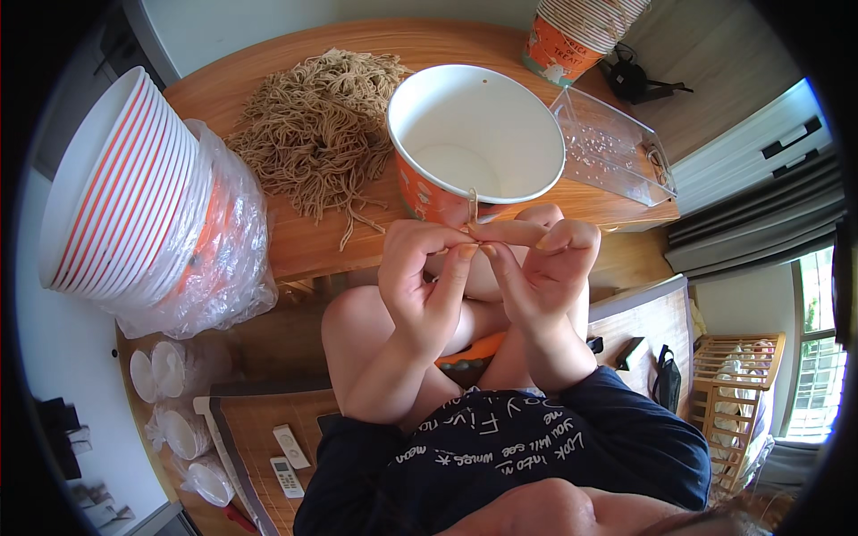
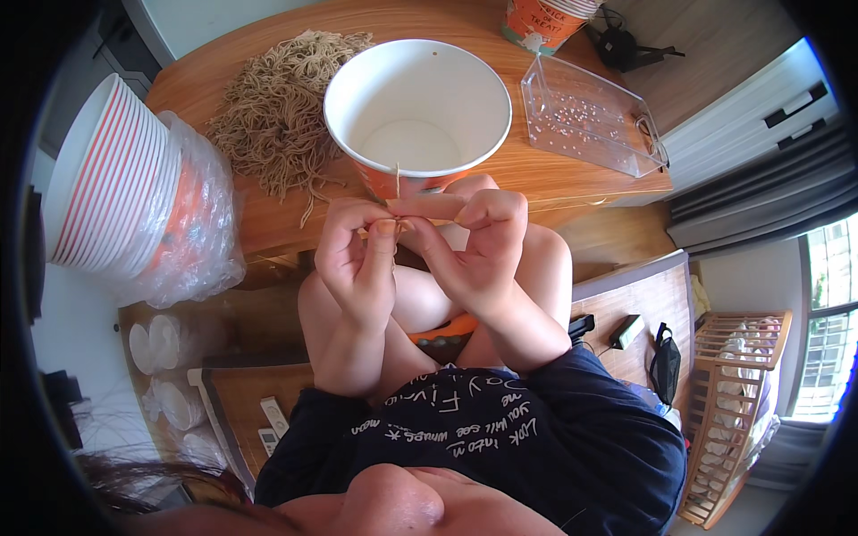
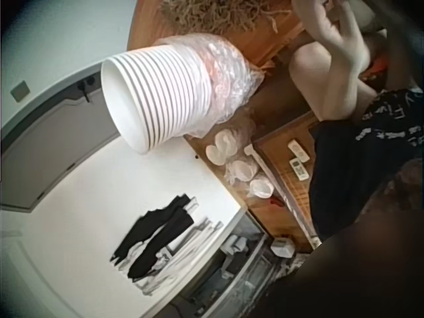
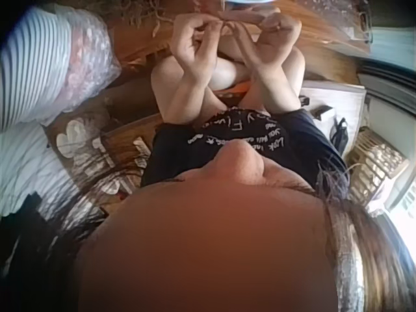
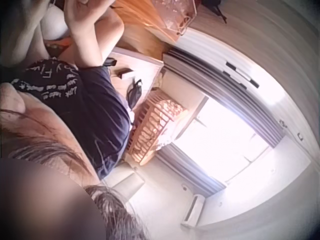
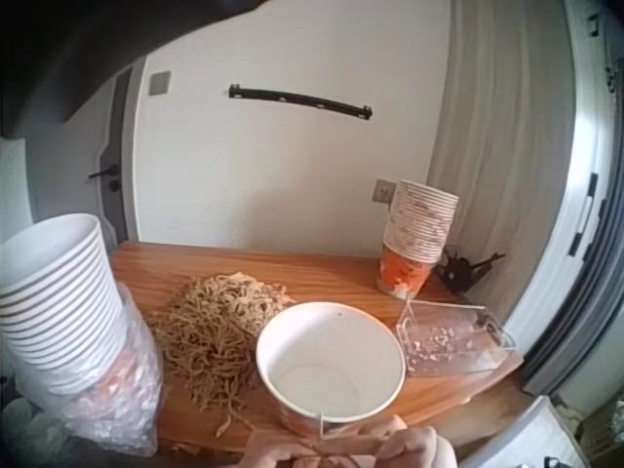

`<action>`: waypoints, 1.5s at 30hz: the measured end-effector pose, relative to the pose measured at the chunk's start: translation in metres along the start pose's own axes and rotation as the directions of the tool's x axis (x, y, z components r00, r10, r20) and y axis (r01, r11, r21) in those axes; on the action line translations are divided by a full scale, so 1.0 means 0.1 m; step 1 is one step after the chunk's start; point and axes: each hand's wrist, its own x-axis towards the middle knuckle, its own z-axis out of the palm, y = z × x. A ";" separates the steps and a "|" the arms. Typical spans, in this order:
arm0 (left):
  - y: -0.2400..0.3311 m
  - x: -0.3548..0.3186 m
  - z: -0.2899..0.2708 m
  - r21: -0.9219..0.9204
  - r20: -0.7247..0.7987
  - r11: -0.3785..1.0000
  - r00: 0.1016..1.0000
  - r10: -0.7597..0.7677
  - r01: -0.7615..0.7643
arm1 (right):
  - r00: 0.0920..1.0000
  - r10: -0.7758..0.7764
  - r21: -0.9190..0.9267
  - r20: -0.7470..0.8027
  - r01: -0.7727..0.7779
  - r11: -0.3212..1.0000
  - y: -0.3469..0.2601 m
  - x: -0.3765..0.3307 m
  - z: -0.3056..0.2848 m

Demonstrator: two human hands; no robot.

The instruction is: Manually attaching string handles to paper buckets for product packaging.

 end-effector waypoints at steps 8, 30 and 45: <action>-0.03 0.03 0.00 0.198 0.003 0.961 0.981 0.195 -0.191 | 0.993 -0.086 -0.444 0.086 0.115 0.889 -0.07 0.03 -0.06; -0.08 0.05 -0.01 0.136 0.028 0.965 0.975 0.221 -0.222 | 0.995 0.094 -0.094 0.040 -0.090 0.991 -0.12 0.01 -0.05; -0.11 0.05 0.01 0.127 0.039 0.960 0.969 0.245 -0.248 | 0.993 -0.120 -0.312 -0.012 0.110 0.944 -0.03 -0.01 -0.04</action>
